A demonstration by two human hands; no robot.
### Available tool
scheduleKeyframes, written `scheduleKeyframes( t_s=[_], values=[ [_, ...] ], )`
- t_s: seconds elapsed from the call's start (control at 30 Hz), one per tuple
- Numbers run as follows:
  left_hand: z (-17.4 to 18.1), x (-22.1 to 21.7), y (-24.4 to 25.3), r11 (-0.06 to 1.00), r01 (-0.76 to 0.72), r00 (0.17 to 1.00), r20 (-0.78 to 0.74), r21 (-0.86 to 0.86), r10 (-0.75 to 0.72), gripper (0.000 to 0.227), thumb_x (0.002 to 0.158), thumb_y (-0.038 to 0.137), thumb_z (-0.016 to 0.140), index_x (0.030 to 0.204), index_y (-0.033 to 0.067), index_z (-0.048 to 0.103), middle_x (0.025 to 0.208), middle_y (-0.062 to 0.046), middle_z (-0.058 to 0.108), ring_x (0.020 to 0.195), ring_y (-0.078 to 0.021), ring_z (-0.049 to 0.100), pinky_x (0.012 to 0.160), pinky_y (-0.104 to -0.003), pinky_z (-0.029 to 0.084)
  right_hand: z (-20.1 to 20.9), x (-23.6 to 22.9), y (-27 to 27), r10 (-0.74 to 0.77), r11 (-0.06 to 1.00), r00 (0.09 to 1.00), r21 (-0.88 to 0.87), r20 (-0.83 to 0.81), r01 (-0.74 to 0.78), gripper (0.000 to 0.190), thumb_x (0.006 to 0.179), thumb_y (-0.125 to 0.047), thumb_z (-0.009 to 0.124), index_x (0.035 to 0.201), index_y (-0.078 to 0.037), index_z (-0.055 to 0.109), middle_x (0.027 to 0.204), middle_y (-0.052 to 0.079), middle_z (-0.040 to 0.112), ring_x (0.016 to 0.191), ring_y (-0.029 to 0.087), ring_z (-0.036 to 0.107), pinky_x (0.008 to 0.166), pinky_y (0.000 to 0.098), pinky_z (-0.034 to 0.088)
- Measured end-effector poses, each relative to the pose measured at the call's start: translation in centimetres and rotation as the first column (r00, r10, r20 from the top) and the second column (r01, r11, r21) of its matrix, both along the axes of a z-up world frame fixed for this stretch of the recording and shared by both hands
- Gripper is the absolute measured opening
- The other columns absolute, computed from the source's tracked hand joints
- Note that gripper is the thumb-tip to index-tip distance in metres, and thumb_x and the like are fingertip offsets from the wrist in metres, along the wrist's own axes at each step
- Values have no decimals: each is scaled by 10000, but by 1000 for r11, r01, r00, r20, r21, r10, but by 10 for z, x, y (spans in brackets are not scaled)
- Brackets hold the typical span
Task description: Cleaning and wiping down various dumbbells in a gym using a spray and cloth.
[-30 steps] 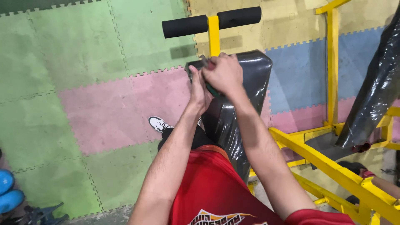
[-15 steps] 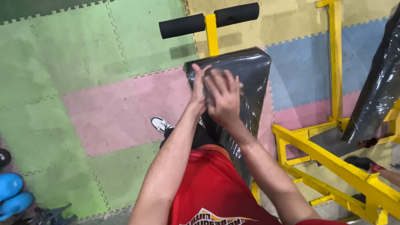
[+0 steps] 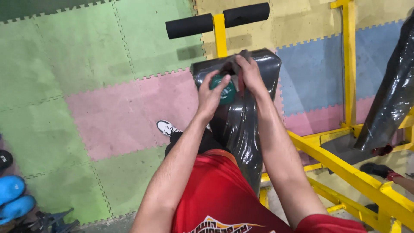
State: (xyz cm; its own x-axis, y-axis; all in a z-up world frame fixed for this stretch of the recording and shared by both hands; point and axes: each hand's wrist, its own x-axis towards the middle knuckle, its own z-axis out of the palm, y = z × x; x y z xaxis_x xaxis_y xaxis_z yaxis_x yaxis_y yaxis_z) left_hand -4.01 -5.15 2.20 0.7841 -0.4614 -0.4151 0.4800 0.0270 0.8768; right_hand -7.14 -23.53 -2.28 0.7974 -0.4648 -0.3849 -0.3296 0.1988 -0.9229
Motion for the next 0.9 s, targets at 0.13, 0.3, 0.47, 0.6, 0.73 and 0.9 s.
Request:
scheduleKeyframes(
  t_s=[0.13, 0.3, 0.47, 0.6, 0.73, 0.9],
  values=[
    [35, 4, 1, 935, -11, 992, 123, 353, -35, 508, 906, 442, 725, 1273, 95, 675, 1204, -125, 749, 1118, -219, 711, 978, -367, 560, 25, -12, 34, -161, 984, 961, 36, -223, 174, 573, 1082, -476, 521, 1176, 64, 687, 890, 205, 624, 740, 388, 571, 633, 498, 415],
    [54, 19, -15, 739, -220, 806, 546, 637, -230, 322, 1012, 362, 558, 1115, 91, 698, 1109, -188, 681, 1026, -410, 652, 860, -522, 507, -19, -19, 78, -319, 802, 877, 596, 360, 47, 622, 1087, -528, 388, 1393, -20, 573, 1351, 117, 655, 1290, 241, 604, 1155, 403, 455],
    [45, 34, -7, 668, -255, 778, 558, 699, -287, 332, 978, 389, 558, 1019, 79, 669, 1019, -171, 682, 945, -406, 649, 797, -534, 510, -46, -5, 87, -330, 812, 891, 575, 312, 100, 580, 1110, -479, 341, 1392, -25, 566, 1349, 98, 652, 1254, 215, 618, 1131, 390, 464],
    [33, 45, 3, 731, -239, 719, 622, 640, -309, 316, 1007, 378, 581, 1005, 72, 660, 974, -176, 688, 912, -401, 670, 800, -527, 516, -77, 8, 82, -71, 996, 957, 70, 282, 54, 580, 1127, -457, 359, 1202, 5, 703, 1176, 170, 701, 1052, 205, 639, 935, 396, 527],
    [35, 52, 12, 749, -224, 746, 605, 623, -280, 297, 1004, 354, 594, 992, 65, 661, 941, -176, 690, 885, -388, 690, 756, -503, 532, -85, 28, 64, 59, 960, 997, -270, -55, -72, 567, 1099, -435, 414, 995, 39, 709, 946, 264, 680, 848, 260, 628, 755, 423, 502],
    [35, 56, 16, 779, -217, 739, 620, 589, -263, 280, 1012, 338, 599, 1013, 67, 669, 948, -194, 690, 894, -416, 674, 751, -518, 515, -39, 52, 53, 367, 879, 921, -373, 131, -298, 486, 1072, -405, 477, 961, 28, 667, 741, 222, 659, 647, 237, 648, 619, 417, 497]
  ],
)
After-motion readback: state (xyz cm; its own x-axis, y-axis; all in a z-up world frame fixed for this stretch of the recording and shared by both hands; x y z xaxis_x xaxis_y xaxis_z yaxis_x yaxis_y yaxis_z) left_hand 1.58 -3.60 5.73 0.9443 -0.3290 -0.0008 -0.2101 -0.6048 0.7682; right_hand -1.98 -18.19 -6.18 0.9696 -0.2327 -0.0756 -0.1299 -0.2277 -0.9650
